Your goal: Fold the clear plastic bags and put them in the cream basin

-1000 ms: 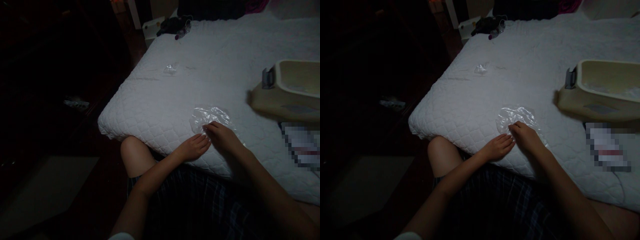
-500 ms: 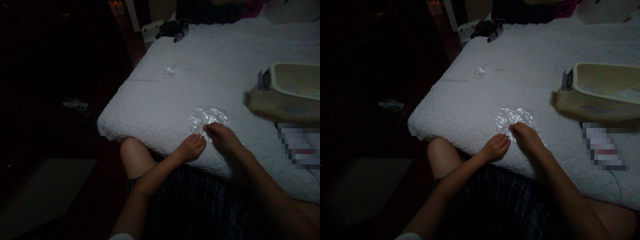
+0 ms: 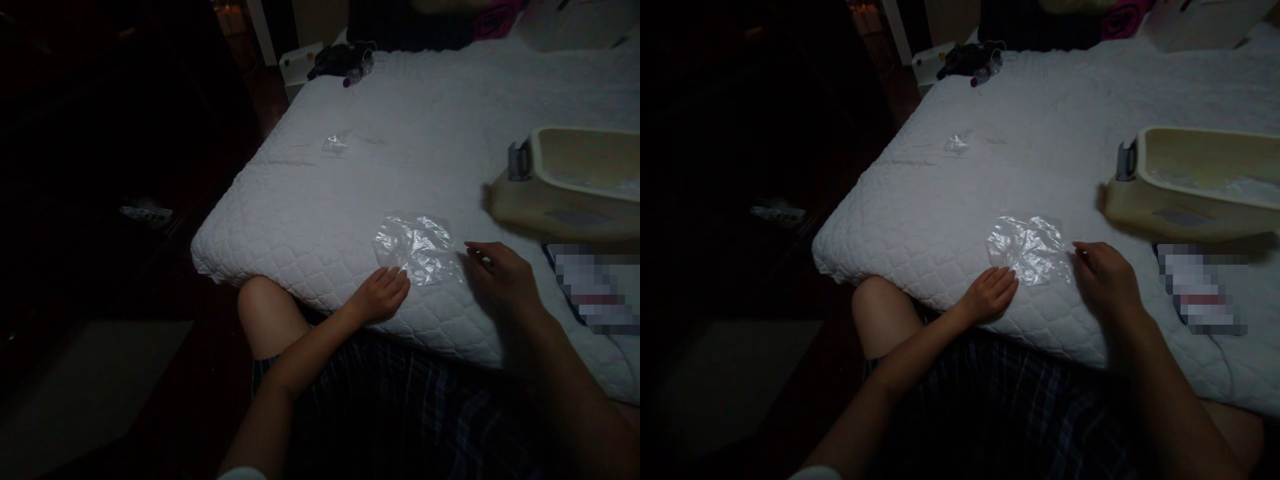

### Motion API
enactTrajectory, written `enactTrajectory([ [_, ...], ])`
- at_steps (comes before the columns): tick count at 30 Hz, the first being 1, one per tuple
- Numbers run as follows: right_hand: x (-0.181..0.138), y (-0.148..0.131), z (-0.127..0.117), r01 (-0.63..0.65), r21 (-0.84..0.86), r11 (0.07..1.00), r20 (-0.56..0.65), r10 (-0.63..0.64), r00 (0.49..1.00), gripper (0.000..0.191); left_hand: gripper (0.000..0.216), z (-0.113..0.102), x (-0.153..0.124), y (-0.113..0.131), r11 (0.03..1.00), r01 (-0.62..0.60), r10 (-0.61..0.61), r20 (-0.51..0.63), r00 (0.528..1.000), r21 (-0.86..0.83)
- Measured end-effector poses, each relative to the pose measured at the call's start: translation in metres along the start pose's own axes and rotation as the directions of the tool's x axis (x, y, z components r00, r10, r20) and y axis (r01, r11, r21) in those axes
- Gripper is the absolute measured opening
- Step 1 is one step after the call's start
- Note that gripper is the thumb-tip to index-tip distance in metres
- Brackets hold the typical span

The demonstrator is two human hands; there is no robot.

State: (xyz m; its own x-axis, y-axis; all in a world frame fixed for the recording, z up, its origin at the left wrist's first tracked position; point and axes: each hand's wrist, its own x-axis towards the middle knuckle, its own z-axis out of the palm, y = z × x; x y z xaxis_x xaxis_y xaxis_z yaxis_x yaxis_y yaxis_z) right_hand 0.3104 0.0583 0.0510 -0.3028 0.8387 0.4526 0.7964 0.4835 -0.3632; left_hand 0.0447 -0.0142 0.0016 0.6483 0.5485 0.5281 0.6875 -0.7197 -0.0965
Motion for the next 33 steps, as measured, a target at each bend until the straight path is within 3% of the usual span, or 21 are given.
enactTrajectory([
  [6,-0.024,0.012,0.006,-0.054,-0.042,0.998,-0.194,0.045,0.980,0.020,0.033,-0.001,0.005,0.001,0.999,-0.015,0.016,0.016,1.000,-0.035],
  [10,-0.029,0.009,0.012,-0.055,-0.038,0.998,-0.251,0.044,0.967,0.019,0.034,-0.003,0.009,0.002,0.998,-0.002,0.006,0.059,0.998,-0.069],
  [16,-0.030,0.015,0.016,-0.162,-0.008,0.987,-0.356,0.149,0.922,0.017,0.028,-0.015,0.003,-0.010,0.992,0.057,-0.045,0.101,0.994,-0.113],
  [20,-0.031,0.013,0.017,-0.127,-0.011,0.992,-0.339,0.116,0.934,0.016,0.022,-0.022,-0.004,-0.024,0.982,0.086,-0.077,0.060,0.995,-0.166],
  [26,-0.034,0.010,0.017,0.030,-0.040,0.999,-0.242,-0.039,0.969,0.015,0.021,-0.024,-0.008,-0.039,0.984,0.041,-0.062,-0.118,0.991,-0.173],
  [33,-0.035,0.008,0.016,0.261,-0.083,0.962,-0.094,-0.268,0.959,0.025,0.023,-0.019,-0.003,-0.026,0.991,-0.010,-0.008,-0.126,0.992,-0.137],
])
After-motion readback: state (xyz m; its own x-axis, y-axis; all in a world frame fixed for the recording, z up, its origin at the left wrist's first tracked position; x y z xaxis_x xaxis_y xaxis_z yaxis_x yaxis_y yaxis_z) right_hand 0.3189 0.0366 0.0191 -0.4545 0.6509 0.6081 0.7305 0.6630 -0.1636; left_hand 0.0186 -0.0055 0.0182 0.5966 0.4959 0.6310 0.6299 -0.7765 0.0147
